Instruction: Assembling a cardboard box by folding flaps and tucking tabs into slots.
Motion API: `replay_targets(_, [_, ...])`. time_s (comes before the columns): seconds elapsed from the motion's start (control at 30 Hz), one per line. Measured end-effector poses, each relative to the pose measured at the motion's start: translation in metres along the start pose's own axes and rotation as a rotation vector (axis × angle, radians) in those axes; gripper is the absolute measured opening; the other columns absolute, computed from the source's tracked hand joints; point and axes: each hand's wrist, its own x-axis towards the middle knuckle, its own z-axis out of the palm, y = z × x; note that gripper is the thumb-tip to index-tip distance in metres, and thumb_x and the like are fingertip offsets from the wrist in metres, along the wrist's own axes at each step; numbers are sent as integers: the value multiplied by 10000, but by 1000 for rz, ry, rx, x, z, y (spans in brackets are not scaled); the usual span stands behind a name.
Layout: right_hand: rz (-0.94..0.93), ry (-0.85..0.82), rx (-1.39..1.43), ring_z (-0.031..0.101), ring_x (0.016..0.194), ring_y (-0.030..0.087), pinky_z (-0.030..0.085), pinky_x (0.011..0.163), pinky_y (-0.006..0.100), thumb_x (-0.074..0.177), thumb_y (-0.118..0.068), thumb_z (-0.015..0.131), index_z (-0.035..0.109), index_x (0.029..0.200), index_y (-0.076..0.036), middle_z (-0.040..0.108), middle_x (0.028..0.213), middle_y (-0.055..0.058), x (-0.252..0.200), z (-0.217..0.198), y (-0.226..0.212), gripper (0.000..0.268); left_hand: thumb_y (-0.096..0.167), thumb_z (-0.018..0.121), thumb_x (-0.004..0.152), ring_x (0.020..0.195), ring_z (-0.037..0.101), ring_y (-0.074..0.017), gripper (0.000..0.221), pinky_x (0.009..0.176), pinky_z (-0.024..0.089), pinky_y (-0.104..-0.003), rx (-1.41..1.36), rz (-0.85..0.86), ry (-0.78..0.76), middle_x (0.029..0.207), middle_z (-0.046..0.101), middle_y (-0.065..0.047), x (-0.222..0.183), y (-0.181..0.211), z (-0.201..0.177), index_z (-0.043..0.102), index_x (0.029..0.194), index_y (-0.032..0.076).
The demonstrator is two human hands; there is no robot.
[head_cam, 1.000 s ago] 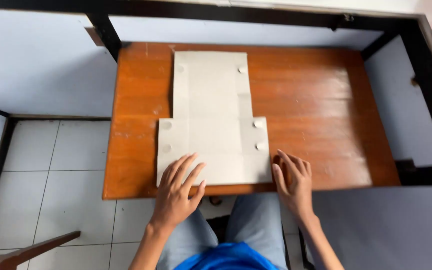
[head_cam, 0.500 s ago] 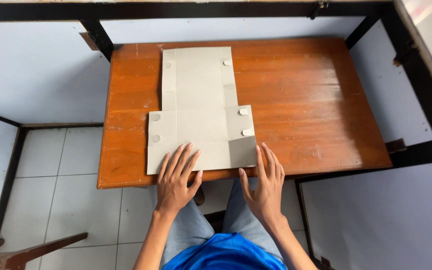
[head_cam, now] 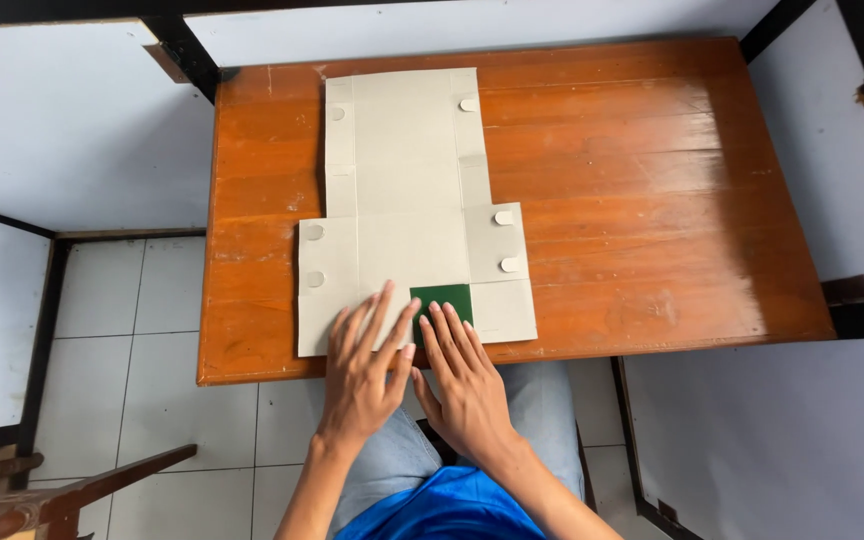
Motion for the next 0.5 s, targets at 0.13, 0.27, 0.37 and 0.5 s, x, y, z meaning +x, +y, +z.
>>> replay_targets(0.13, [-6, -98, 33, 293, 1558, 319, 258, 1284, 433, 1072, -289, 468, 334, 1573, 25, 342, 1651, 191, 0, -10, 6, 606, 236, 438, 1093, 1453, 480, -262, 438, 1186, 354, -483, -6, 69, -33, 1551, 547, -16, 6, 7, 2, 536, 1509, 142])
replay_targets(0.27, [71, -122, 10, 302, 1564, 294, 225, 1283, 441, 1029, -280, 413, 317, 1589, 2, 346, 1662, 168, 14, -18, 29, 634, 268, 497, 1078, 1429, 512, -248, 432, 1156, 400, -456, 60, 84, 2, 1533, 565, 16, 10, 3, 6, 568, 1489, 158])
replay_targets(0.37, [75, -129, -143, 299, 1563, 274, 212, 1283, 437, 1043, -333, 398, 354, 1581, -1, 362, 1660, 137, 22, -19, 34, 634, 286, 516, 1069, 1413, 530, -241, 437, 1144, 417, -444, 78, 78, 2, 1525, 575, 25, 9, 0, 8, 573, 1487, 174])
replay_targets(0.5, [29, -176, -250, 304, 1559, 263, 201, 1289, 413, 1071, -403, 393, 360, 1578, -1, 357, 1659, 144, 13, -30, 26, 648, 297, 529, 1063, 1410, 539, -234, 441, 1147, 419, -436, 86, 59, 4, 1524, 576, 29, 9, 0, 8, 576, 1488, 189])
